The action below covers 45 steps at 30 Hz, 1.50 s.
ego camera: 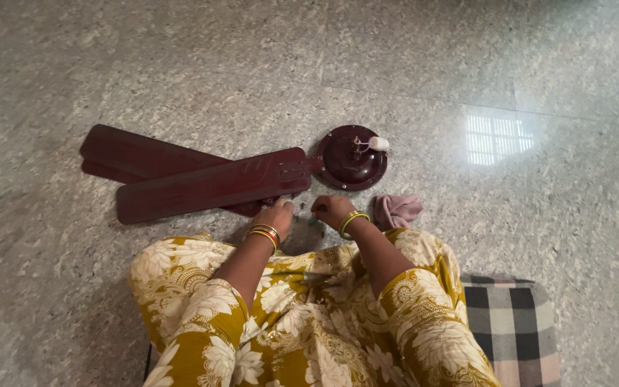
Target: The person assembles a ceiling fan by attaching the fan blades to the motor housing using a screwdriver. The person secures each blade one at a time, tightening the screws to hold them in place.
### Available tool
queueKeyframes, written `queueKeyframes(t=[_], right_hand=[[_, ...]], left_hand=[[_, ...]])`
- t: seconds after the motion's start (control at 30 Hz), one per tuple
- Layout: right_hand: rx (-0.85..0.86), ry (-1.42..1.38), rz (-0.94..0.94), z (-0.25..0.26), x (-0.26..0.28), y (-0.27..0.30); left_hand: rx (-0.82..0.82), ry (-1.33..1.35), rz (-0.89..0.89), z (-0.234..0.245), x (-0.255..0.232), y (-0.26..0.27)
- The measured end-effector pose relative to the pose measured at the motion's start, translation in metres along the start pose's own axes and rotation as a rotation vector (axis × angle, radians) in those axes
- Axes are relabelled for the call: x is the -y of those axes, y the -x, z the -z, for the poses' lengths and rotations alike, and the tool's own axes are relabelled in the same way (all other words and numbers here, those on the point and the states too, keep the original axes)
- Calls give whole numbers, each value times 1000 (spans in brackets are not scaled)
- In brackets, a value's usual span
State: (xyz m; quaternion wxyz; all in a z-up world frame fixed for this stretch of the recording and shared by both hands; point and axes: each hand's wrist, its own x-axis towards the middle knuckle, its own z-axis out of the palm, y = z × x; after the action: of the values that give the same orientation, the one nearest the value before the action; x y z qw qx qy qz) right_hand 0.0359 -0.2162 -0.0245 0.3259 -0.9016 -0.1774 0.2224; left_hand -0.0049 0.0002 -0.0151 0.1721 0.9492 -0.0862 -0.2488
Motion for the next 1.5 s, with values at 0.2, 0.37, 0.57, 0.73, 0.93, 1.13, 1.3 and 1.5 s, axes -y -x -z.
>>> queueKeyframes(t=[0.2, 0.37, 0.57, 0.73, 0.93, 1.13, 1.3, 1.5], right_hand=[[130, -747, -416, -7, 19, -15], [162, -1028, -388, -11, 24, -18], [180, -1005, -348, -5, 26, -16], [159, -939, -355, -5, 25, -13], [177, -966, -316, -7, 16, -18], [189, -931, -304, -12, 11, -21], [196, -864, -338, -12, 7, -16], [238, -781, -359, -1, 4, -9]], left_hand=[[-239, 101, -80, 5, 1, 11], [-354, 99, -90, 0, 4, 9], [-385, 61, -131, -7, 7, 8], [-344, -28, -171, -11, 6, 3], [-373, -17, -203, -12, 4, 5], [-367, -71, -197, -10, 0, 10], [-378, -175, -254, -15, 0, 8], [-404, -161, -308, -18, -5, 7]])
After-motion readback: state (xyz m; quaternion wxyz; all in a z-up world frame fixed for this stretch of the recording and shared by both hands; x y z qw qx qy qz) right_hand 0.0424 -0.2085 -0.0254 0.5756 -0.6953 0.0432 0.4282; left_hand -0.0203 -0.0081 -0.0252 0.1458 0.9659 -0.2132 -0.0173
